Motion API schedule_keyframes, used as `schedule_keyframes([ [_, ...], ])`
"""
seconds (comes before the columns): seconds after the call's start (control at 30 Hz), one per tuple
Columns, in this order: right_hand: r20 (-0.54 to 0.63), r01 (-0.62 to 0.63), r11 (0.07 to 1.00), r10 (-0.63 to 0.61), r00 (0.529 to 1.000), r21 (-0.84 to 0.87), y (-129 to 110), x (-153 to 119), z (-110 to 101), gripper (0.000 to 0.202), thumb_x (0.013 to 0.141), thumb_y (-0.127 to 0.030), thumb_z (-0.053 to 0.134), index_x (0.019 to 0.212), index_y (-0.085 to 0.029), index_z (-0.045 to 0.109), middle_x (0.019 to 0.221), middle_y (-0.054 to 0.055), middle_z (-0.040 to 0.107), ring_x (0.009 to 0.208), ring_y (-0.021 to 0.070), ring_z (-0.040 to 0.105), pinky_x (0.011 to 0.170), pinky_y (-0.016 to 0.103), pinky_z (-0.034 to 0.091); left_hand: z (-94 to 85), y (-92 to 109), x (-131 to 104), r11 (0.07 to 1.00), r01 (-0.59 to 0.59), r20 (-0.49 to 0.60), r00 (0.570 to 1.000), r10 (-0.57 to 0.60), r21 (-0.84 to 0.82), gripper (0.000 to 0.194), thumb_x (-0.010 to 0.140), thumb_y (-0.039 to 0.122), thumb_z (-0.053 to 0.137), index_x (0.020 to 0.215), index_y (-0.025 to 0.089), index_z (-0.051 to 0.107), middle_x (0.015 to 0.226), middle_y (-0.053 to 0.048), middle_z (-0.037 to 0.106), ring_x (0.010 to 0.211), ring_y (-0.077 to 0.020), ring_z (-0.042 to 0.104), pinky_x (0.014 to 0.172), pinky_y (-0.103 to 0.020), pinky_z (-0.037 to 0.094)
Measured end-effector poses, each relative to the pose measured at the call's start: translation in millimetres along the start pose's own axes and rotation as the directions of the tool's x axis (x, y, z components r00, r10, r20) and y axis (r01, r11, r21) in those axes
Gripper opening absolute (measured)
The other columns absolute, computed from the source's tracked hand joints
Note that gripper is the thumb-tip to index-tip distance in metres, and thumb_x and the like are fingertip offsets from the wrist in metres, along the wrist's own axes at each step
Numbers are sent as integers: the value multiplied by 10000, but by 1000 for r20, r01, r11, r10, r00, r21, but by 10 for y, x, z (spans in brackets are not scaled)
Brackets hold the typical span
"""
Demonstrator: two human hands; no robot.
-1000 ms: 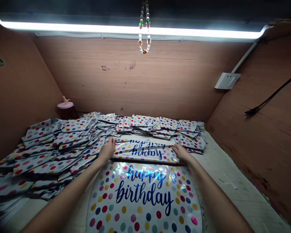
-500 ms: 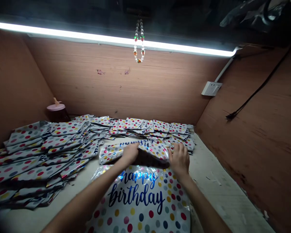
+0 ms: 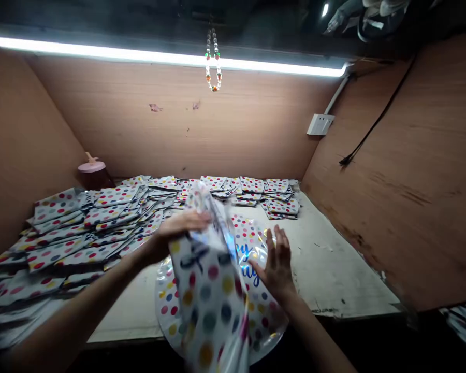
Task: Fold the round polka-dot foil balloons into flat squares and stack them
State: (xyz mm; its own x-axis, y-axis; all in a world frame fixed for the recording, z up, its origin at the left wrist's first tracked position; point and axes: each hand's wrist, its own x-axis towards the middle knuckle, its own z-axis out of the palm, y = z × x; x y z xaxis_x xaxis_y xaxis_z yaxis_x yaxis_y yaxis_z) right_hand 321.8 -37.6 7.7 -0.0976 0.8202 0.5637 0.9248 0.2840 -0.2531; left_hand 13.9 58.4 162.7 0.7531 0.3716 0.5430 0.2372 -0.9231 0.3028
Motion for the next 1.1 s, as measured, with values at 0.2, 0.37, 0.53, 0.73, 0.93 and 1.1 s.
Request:
schedule_keyframes([
  [0.2,118,566,810,-584,803,156,-732,-395,18,630,882,-130,484,1460,-275,281,1511,73,327,1410,277,233,1109,510,328,1040,103,-1076,997,-50,419,908,22,56,547,873,251,573,1392,339,425,1460,-63,413,1397,-315,264,1118,-562,230],
  [0.37,188,439,810,-536,823,388,-853,-578,172,413,904,-123,451,1309,-168,517,1287,125,595,1262,256,484,1003,458,453,1178,321,-1524,995,91,210,973,-98,43,337,921,178,470,1220,239,612,1189,-79,663,1138,-239,591,1011,-432,437],
  [0.53,434,-283,833,58,899,475,-975,-319,202,289,908,-241,417,1004,-176,681,924,70,716,870,203,659,757,306,522,1259,494,-1530,741,641,25,760,-650,-199,238,877,200,492,983,236,702,979,-29,731,905,-179,678,804,-287,524],
  [0.73,513,-630,775,561,650,-48,-1231,165,397,426,959,-348,309,883,-158,682,863,127,708,805,233,656,677,288,453,1527,547,-1252,383,917,-288,339,-896,-113,312,908,269,469,1197,169,533,814,-52,692,750,-225,672,671,-314,501],
  [0.93,461,-613,752,646,608,-245,-1391,236,459,423,968,-358,308,911,-158,677,844,141,707,781,249,669,657,312,452,1582,604,-1205,532,843,-465,502,-729,76,481,868,96,448,1342,173,416,1186,-155,574,1053,-263,602,828,-400,519],
  [1.1,447,-574,755,653,611,-318,-1467,223,447,401,972,-330,300,1012,-150,656,854,142,704,785,251,670,682,338,479,1488,358,-1028,709,616,-73,770,-634,344,427,881,156,468,1301,205,527,1439,-105,430,1362,-305,320,1122,-518,258],
])
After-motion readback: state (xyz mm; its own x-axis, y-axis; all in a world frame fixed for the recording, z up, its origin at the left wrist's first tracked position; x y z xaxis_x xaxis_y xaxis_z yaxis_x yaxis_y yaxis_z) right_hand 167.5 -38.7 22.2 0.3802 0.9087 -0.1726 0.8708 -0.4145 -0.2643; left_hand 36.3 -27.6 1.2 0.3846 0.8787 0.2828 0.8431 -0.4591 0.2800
